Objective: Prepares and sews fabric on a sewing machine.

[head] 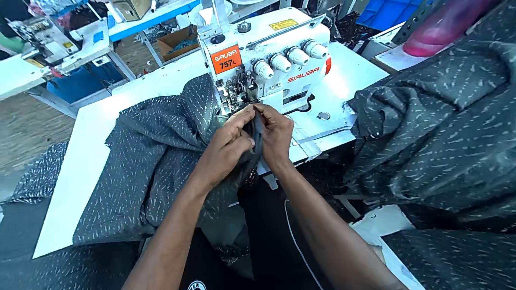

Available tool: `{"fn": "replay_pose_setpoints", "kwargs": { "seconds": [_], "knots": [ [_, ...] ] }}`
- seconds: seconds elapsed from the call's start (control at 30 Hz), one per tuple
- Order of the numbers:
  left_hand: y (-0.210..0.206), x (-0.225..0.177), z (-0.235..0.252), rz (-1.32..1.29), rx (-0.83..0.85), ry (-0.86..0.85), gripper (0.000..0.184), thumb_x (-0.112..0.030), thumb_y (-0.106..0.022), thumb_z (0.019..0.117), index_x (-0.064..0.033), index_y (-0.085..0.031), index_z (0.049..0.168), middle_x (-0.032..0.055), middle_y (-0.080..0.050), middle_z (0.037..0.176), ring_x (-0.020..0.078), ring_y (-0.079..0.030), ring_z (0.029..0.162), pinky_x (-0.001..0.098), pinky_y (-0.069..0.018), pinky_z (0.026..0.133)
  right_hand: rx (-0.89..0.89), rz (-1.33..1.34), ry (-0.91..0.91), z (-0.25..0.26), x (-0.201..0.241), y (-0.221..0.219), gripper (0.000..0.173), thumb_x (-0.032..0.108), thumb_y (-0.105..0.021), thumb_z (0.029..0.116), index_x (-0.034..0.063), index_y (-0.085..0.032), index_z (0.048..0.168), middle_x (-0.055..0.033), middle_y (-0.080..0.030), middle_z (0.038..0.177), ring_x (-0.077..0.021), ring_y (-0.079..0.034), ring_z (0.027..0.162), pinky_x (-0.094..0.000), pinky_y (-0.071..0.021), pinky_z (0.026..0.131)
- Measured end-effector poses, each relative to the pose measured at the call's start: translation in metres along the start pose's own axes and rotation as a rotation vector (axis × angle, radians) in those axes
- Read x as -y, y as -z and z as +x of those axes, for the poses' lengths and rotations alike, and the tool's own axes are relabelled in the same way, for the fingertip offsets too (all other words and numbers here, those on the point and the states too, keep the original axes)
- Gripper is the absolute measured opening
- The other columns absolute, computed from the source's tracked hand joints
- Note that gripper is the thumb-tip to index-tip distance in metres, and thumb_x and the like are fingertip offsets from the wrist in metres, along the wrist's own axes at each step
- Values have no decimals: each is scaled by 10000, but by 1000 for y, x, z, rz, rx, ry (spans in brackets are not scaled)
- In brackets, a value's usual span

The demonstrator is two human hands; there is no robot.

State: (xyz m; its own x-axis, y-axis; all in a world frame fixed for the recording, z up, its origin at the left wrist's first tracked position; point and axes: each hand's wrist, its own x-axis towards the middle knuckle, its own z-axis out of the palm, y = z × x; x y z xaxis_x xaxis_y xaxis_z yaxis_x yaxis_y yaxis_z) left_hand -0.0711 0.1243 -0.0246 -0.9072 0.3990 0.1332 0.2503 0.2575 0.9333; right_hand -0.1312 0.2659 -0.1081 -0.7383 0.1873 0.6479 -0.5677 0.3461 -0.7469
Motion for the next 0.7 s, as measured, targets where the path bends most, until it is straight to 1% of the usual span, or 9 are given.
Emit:
{"fn": "replay_pose_setpoints", "kwargs": {
  "seconds": [0.07, 0.17, 0.27, 0.33, 0.4, 0.43, 0.53, 0.6, 0.7],
  "knots": [
    [-4, 3, -5, -195, 48, -5, 429, -81, -394, 989, -13, -603, 1357, 46, -311, 1671, 158, -592, 1269, 364, -567, 968, -30, 97, 15, -10, -5, -1, 163, 91, -649, 945, 9, -747, 1045, -68, -753, 914, -93, -715, 823, -298, -607, 759],
    [-27, 14, -4, -333, 79, 7, 534, -25, -410, 1011, -54, -448, 1543, 53, -217, 1705, 151, -659, 1121, 345, -594, 901, -102, 250, -19, -20, -15, 0, 134, 124, -637, 941, 25, -708, 886, -13, -690, 787, -28, -651, 736, -226, -554, 691],
    [-38, 17, 0, -431, 87, 13, 570, -39, -419, 1031, -87, -365, 1597, 51, -178, 1717, 186, -605, 1254, 362, -567, 973, -71, 524, -189, -17, -17, 4, 140, 55, -590, 963, 54, -715, 899, 47, -689, 807, 23, -637, 757, -177, -548, 721],
    [-45, 14, 10, -472, 79, 27, 556, -44, -432, 1042, -72, -363, 1593, 82, -295, 1673, 201, -603, 1264, 371, -554, 994, -78, 716, -367, -14, -15, 8, 221, 9, -522, 987, 69, -695, 863, 56, -679, 775, 24, -631, 726, -169, -547, 688],
    [-54, 11, 26, -525, 45, 48, 527, -28, -430, 1059, -11, -346, 1579, 149, -535, 1480, 201, -665, 1139, 362, -556, 984, -25, 797, -466, -28, -31, 16, 157, 23, -507, 999, 45, -661, 979, 16, -658, 833, -2, -626, 772, -189, -547, 717],
    [-57, 11, 34, -551, 39, 53, 522, -23, -427, 1067, 11, -325, 1578, 173, -612, 1350, 202, -684, 1079, 357, -559, 979, 21, 809, -608, -37, -32, 25, 136, 39, -483, 1038, 63, -612, 1072, 9, -634, 892, -6, -610, 824, -193, -533, 774],
    [-66, 9, 61, -602, 19, 86, 510, 13, -436, 1063, 52, -320, 1558, 239, -670, 1184, 250, -713, 1023, 379, -575, 973, -28, 925, -844, -40, -31, 33, 130, 6, -512, 1018, 70, -623, 1040, -14, -665, 848, -24, -637, 771, -187, -556, 739],
    [-68, 6, 67, -575, -27, 105, 475, 2, -460, 1058, 41, -388, 1526, 233, -688, 1156, 253, -729, 988, 383, -600, 927, 74, 934, -856, -44, -30, 40, 133, 47, -484, 1043, 71, -611, 1074, -17, -670, 889, -36, -649, 815, -201, -565, 762],
    [-52, -3, 27, -407, -49, 85, 432, -123, -492, 1072, -59, -495, 1499, 139, -666, 1307, 256, -699, 1108, 418, -599, 952, 145, 711, -1035, -58, 21, 53, 303, 214, -384, 1116, 46, -597, 1249, -66, -684, 1047, -97, -647, 934, -296, -559, 824]
  ]
}}
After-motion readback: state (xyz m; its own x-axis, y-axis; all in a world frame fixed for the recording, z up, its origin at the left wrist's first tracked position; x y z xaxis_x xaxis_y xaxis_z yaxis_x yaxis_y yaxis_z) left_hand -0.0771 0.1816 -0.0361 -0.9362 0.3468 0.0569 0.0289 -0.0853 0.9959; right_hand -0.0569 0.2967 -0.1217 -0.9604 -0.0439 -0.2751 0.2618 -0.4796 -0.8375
